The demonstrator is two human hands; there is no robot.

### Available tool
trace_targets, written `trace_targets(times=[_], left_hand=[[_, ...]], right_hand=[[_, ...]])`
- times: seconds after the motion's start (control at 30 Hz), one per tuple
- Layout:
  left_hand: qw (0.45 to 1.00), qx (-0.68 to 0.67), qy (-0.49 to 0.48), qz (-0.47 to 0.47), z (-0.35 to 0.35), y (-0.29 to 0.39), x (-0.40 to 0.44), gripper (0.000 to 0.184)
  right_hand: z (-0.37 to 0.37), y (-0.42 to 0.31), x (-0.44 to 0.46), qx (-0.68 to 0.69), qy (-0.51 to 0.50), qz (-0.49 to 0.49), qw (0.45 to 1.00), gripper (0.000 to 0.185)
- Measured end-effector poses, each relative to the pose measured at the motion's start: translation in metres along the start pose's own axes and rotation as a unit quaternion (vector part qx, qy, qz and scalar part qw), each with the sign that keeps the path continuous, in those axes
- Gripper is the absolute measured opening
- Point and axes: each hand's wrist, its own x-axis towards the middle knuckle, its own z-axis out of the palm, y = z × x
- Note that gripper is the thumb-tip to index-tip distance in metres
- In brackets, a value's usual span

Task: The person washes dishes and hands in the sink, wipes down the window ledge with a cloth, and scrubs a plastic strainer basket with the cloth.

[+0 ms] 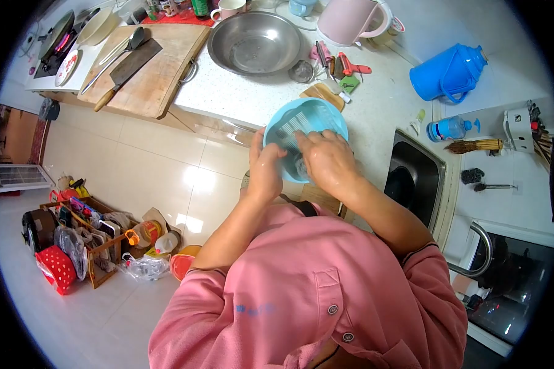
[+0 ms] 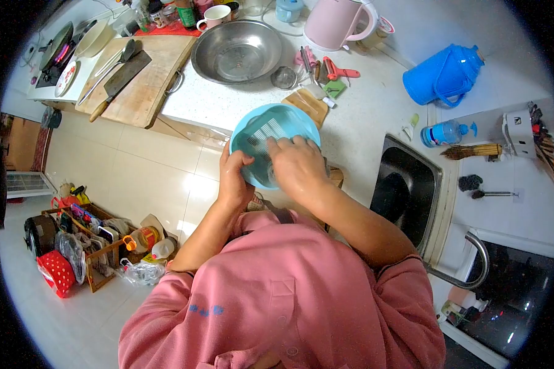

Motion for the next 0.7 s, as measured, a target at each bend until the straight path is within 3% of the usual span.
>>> trace_targets(times=[0.7], left_hand=[[1.000,0.007,-0.005,0.006,0.001,0.001,-0.001,0.047]], right_hand=[[0.004,-0.001,0.004,0.039,0.020,0.031,0.999,0.028]])
